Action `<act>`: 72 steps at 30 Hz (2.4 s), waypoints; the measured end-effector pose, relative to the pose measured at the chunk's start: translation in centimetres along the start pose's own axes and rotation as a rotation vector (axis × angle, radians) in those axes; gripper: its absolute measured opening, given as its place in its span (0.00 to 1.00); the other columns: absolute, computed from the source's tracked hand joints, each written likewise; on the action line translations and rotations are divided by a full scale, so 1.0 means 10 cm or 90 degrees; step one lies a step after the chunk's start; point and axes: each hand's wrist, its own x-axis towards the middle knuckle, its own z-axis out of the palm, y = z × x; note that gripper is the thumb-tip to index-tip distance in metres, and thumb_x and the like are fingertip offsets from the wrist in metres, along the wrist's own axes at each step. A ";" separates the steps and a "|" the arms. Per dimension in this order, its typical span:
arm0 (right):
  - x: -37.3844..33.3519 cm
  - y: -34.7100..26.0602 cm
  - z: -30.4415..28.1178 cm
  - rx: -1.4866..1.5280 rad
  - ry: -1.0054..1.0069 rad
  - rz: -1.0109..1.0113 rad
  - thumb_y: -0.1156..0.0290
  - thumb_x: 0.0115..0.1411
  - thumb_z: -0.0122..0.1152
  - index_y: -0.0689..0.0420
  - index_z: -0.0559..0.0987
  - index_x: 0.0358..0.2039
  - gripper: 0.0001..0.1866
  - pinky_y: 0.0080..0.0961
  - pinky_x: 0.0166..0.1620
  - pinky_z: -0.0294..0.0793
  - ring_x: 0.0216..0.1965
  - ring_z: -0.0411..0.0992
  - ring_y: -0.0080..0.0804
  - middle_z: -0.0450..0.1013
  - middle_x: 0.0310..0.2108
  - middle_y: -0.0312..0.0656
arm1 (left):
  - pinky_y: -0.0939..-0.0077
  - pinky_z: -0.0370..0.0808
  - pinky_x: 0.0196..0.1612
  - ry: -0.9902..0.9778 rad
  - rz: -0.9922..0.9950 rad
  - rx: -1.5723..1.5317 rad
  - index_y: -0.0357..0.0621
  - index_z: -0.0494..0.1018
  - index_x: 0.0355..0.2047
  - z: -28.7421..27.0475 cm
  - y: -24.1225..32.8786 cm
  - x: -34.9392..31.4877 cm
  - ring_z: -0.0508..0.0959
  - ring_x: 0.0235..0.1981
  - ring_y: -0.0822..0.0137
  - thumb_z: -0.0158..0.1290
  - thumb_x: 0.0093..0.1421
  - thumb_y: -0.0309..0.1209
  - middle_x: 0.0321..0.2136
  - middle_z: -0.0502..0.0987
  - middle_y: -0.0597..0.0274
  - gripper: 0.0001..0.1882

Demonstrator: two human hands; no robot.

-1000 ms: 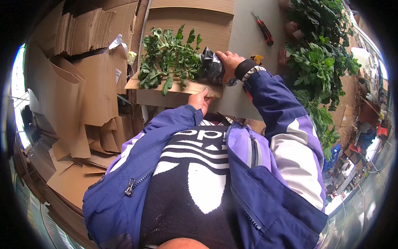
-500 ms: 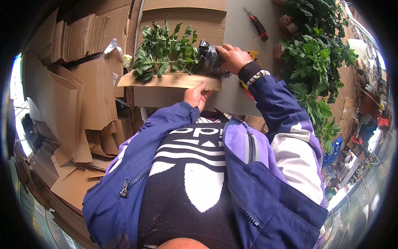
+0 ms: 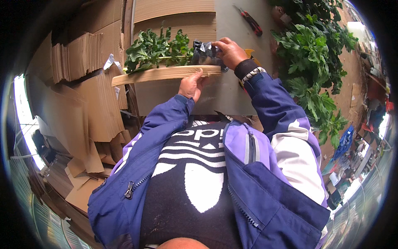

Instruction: The person rolls flat cardboard sheets into cones and secures them with tape. They repeatedly pick up cardboard, roll it into a cone shape, and apply tape to hold the seam. Finished cones are placed on the floor.

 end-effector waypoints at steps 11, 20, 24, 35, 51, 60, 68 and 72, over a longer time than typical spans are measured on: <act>0.27 0.11 -0.06 0.005 -0.046 0.054 0.79 0.54 0.58 0.50 0.81 0.54 0.25 0.33 0.57 0.74 0.54 0.73 0.44 0.73 0.54 0.41 | 0.57 0.72 0.56 0.007 -0.042 0.059 0.43 0.73 0.51 0.37 0.50 0.46 0.80 0.50 0.56 0.50 0.70 0.38 0.46 0.81 0.54 0.15; 0.36 0.10 -0.05 0.167 -0.032 0.141 0.78 0.51 0.60 0.55 0.81 0.52 0.25 0.29 0.59 0.72 0.54 0.74 0.39 0.75 0.54 0.41 | 0.60 0.70 0.58 -0.055 -0.091 0.173 0.43 0.74 0.55 0.63 0.80 0.58 0.80 0.53 0.58 0.42 0.72 0.49 0.51 0.81 0.54 0.25; 0.41 0.00 0.20 0.176 0.135 0.284 0.69 0.61 0.59 0.49 0.83 0.46 0.14 0.33 0.51 0.77 0.47 0.78 0.41 0.80 0.45 0.41 | 0.56 0.73 0.57 -0.101 0.066 0.357 0.39 0.73 0.55 0.65 0.81 0.59 0.79 0.54 0.57 0.55 0.67 0.37 0.48 0.81 0.54 0.20; 0.55 -0.15 0.22 -0.082 0.359 0.220 0.54 0.64 0.56 0.48 0.76 0.55 0.22 0.44 0.58 0.68 0.54 0.73 0.44 0.76 0.53 0.40 | 0.49 0.46 0.72 -0.248 0.572 1.436 0.53 0.57 0.70 0.36 1.05 0.74 0.51 0.73 0.54 0.66 0.51 0.48 0.72 0.54 0.62 0.49; 0.20 -0.48 0.47 -0.339 0.069 0.146 0.52 0.32 0.82 0.39 0.55 0.71 0.65 0.74 0.64 0.51 0.73 0.47 0.42 0.51 0.72 0.33 | 0.59 0.48 0.72 -0.305 0.052 1.512 0.51 0.65 0.66 0.40 2.52 1.60 0.65 0.68 0.61 0.33 0.71 0.58 0.64 0.69 0.58 0.34; 0.64 -0.57 0.14 -0.350 -0.046 0.204 0.54 0.37 0.81 0.40 0.57 0.70 0.60 0.69 0.60 0.61 0.71 0.50 0.43 0.52 0.71 0.34 | 0.62 0.66 0.63 -0.283 -0.157 1.351 0.43 0.78 0.54 0.14 2.96 2.15 0.74 0.59 0.48 0.35 0.69 0.63 0.55 0.76 0.45 0.38; 1.09 -0.52 -0.16 -0.305 -0.174 0.234 0.54 0.34 0.82 0.43 0.59 0.69 0.61 0.60 0.58 0.67 0.68 0.56 0.46 0.56 0.69 0.37 | 0.62 0.67 0.62 -0.206 -0.207 1.344 0.44 0.78 0.54 -0.21 3.03 2.68 0.76 0.57 0.53 0.40 0.67 0.63 0.55 0.78 0.49 0.37; 1.25 -0.48 -0.26 -0.280 -0.213 0.228 0.52 0.31 0.83 0.45 0.60 0.68 0.63 0.58 0.57 0.69 0.66 0.59 0.46 0.58 0.68 0.37 | 0.62 0.66 0.62 -0.174 -0.291 1.377 0.46 0.78 0.55 -0.24 3.16 2.71 0.76 0.58 0.55 0.42 0.66 0.63 0.56 0.78 0.51 0.36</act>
